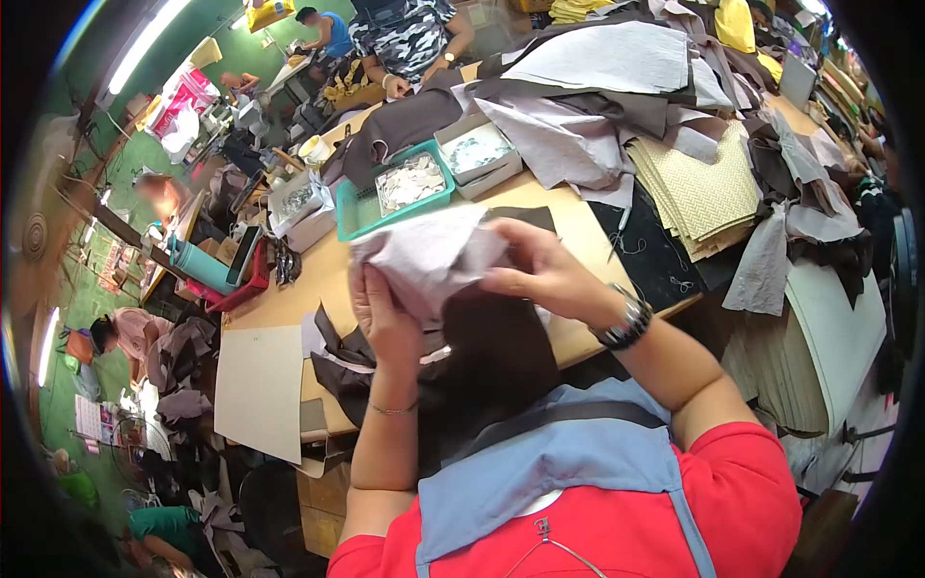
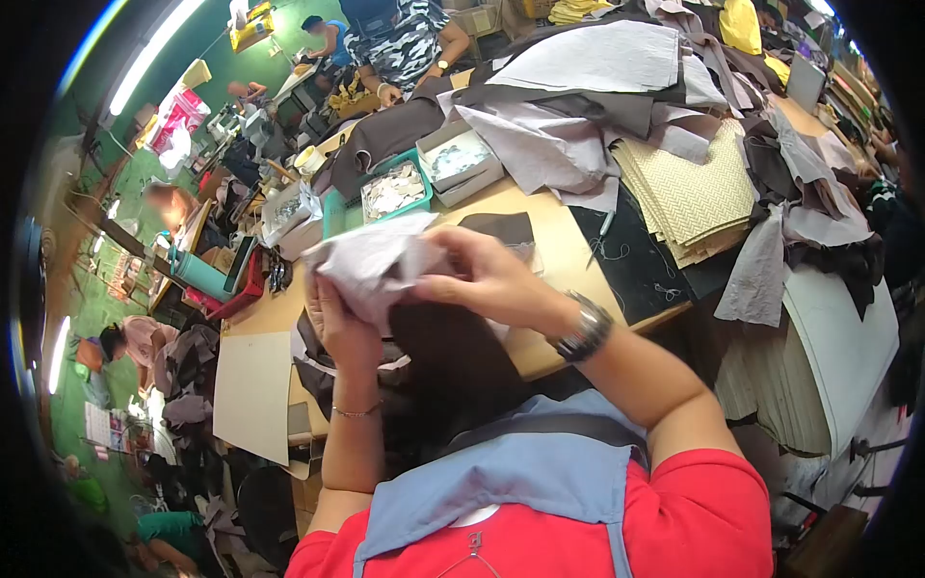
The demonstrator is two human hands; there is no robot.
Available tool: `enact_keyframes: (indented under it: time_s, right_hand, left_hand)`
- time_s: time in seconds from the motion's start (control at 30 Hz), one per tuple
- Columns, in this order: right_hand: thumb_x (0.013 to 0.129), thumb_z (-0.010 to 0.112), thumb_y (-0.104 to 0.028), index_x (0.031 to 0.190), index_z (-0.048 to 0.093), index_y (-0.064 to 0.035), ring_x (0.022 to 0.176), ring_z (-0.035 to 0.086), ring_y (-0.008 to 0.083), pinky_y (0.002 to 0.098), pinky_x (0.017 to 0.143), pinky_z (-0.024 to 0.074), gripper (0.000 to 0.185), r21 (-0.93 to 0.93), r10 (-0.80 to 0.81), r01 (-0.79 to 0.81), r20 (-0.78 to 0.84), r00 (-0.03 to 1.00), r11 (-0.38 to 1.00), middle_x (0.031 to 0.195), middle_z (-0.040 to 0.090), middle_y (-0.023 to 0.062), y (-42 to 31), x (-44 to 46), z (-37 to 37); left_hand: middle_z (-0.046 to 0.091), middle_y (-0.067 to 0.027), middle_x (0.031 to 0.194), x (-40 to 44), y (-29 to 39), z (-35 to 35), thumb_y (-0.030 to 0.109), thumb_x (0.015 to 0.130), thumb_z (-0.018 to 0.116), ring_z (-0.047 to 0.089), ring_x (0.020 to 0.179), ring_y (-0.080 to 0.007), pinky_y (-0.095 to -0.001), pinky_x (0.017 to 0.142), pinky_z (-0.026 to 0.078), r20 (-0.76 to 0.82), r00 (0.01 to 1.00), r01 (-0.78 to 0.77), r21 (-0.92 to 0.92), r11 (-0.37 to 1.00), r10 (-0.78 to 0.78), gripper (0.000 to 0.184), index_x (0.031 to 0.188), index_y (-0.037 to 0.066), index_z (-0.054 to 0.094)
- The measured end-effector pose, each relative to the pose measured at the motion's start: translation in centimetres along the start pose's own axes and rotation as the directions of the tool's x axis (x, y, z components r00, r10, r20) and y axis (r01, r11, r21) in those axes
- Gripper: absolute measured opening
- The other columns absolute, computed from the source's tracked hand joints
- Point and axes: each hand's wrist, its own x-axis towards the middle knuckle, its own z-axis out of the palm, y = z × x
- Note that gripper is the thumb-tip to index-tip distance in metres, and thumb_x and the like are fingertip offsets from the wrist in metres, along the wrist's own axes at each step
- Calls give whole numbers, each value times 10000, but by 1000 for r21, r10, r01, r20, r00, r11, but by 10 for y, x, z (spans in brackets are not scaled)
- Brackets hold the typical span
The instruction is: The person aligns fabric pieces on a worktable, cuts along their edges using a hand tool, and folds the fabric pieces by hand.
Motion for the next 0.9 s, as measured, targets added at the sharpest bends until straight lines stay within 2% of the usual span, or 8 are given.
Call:
enact_keyframes:
  time_s: [0.13,0.2,0.23,0.27,0.57,0.63,0.8,0.9]
  right_hand:
    - [937,704,-242,1237,567,22,1008,624,102,249,897,498,423,146,-15,-18,222,975,989,1109,660,49,-22,59,37]
    - [939,707,-237,903,634,-39,756,558,43,242,691,477,215,12,-163,168,312,936,986,826,635,-29,-25,89,63]
    - [936,710,-243,854,623,-39,730,518,47,253,654,455,237,17,-275,285,317,908,958,795,617,-16,-32,97,81]
    - [934,710,-252,872,612,-28,754,547,67,279,670,474,252,4,-380,398,309,872,917,794,625,12,-33,106,100]
    - [844,617,-53,1067,592,25,845,646,144,307,699,523,237,460,-494,281,449,745,842,904,691,125,-61,81,243]
    - [810,617,-30,1094,592,22,816,662,172,340,682,522,289,840,-679,156,295,673,520,890,691,164,-65,76,264]
    - [897,639,-182,740,620,78,588,567,119,342,501,444,304,573,-428,199,297,854,795,620,624,93,-34,62,198]
    - [980,633,-320,1135,654,13,816,654,130,286,768,548,368,194,184,-240,267,946,951,973,699,55,14,42,112]
  left_hand:
    - [545,-188,1345,21,38,-19,185,1011,518,571,1210,-280,-434,1027,485,46,974,-227,192,955,223,414,1373,-3,445]
    - [549,-213,1332,31,71,-59,213,1021,495,570,1199,-312,-439,1031,477,84,829,-390,796,463,553,413,1360,-21,455]
    - [561,-230,1312,36,96,-95,255,1020,496,582,1176,-343,-445,1013,485,318,640,-360,928,-92,699,438,1342,-41,475]
    - [564,-226,1308,36,121,-122,248,1021,494,581,1178,-338,-440,1017,479,359,584,-290,930,-226,728,429,1338,-42,480]
    - [585,-192,1280,-37,365,-160,183,1026,476,564,1189,-293,-392,1048,424,194,767,75,920,-385,612,362,1297,-51,530]
    - [590,-184,1274,-46,399,-119,168,1027,472,560,1191,-283,-382,1055,412,244,796,36,894,-446,554,349,1289,-53,541]
    - [602,-165,1258,-17,392,-38,132,1030,463,551,1198,-258,-355,1072,381,254,962,-206,916,-343,100,321,1266,-57,568]
    - [621,-126,1166,49,275,-36,63,1001,488,564,1124,-191,-295,1024,392,194,927,-181,981,72,-320,271,1220,-70,574]
